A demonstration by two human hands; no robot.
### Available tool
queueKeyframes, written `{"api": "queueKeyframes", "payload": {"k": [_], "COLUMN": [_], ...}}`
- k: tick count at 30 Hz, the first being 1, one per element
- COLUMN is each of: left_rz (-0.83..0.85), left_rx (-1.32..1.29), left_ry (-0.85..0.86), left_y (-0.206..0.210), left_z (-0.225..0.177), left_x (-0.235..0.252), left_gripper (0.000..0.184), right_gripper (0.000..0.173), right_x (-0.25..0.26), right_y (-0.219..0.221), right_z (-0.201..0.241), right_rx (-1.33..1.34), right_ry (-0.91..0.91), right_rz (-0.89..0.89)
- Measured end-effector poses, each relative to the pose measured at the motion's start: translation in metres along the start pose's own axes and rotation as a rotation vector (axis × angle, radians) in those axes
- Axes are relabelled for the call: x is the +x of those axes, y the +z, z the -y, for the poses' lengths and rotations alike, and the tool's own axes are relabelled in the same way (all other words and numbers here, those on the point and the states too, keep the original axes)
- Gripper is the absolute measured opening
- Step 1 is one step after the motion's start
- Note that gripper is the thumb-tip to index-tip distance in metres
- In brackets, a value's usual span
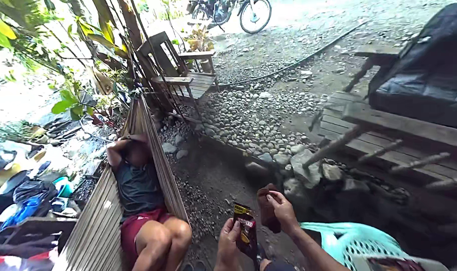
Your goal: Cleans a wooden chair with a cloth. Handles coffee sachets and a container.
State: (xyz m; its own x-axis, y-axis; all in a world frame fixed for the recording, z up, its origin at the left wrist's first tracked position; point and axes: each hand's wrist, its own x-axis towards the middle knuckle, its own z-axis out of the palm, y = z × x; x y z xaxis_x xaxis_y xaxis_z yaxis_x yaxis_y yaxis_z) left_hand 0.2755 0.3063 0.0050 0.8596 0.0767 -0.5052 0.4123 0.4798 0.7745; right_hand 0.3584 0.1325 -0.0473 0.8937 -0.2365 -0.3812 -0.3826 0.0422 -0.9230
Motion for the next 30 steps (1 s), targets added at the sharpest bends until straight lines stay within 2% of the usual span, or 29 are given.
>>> {"api": "queueKeyframes", "payload": {"k": [2,4,6,9,12,14,16,20,25,28,30], "left_rz": [-0.027,-0.023,-0.004,-0.013,0.027,0.045,0.038,-0.091,-0.182,-0.238,-0.279], "left_rx": [-0.087,-0.199,-0.294,-0.343,-0.150,-0.026,0.049,0.128,-0.010,-0.010,0.006], "left_ry": [0.050,0.067,0.075,0.037,-0.039,-0.060,-0.041,-0.060,-0.042,0.034,0.092], "left_y": [0.006,0.009,0.007,-0.007,-0.023,-0.033,-0.042,-0.055,-0.059,-0.064,-0.071], "left_z": [-0.033,-0.056,-0.072,-0.100,-0.138,-0.173,-0.212,-0.285,-0.362,-0.406,-0.431], "left_x": [0.030,0.065,0.104,0.165,0.228,0.273,0.314,0.396,0.502,0.571,0.606], "left_gripper": [0.021,0.022,0.023,0.025,0.023,0.024,0.023,0.032,0.034,0.032,0.033], "right_gripper": [0.025,0.038,0.048,0.045,0.032,0.030,0.033,0.035,0.041,0.042,0.042], "right_x": [0.008,0.015,0.028,0.076,0.142,0.192,0.235,0.304,0.390,0.458,0.504], "right_y": [0.024,0.059,0.099,0.154,0.198,0.221,0.234,0.243,0.258,0.281,0.310], "right_z": [0.039,0.060,0.062,0.060,0.064,0.069,0.081,0.116,0.170,0.211,0.240], "right_rx": [0.046,0.081,0.071,0.089,0.012,-0.142,-0.227,-0.198,-0.103,-0.182,-0.244], "right_ry": [-0.053,-0.086,-0.077,-0.041,-0.100,-0.108,-0.043,-0.035,-0.050,-0.098,-0.172], "right_rz": [0.277,0.615,0.760,0.654,0.516,0.377,0.235,-0.040,-0.347,-0.419,-0.398]}}
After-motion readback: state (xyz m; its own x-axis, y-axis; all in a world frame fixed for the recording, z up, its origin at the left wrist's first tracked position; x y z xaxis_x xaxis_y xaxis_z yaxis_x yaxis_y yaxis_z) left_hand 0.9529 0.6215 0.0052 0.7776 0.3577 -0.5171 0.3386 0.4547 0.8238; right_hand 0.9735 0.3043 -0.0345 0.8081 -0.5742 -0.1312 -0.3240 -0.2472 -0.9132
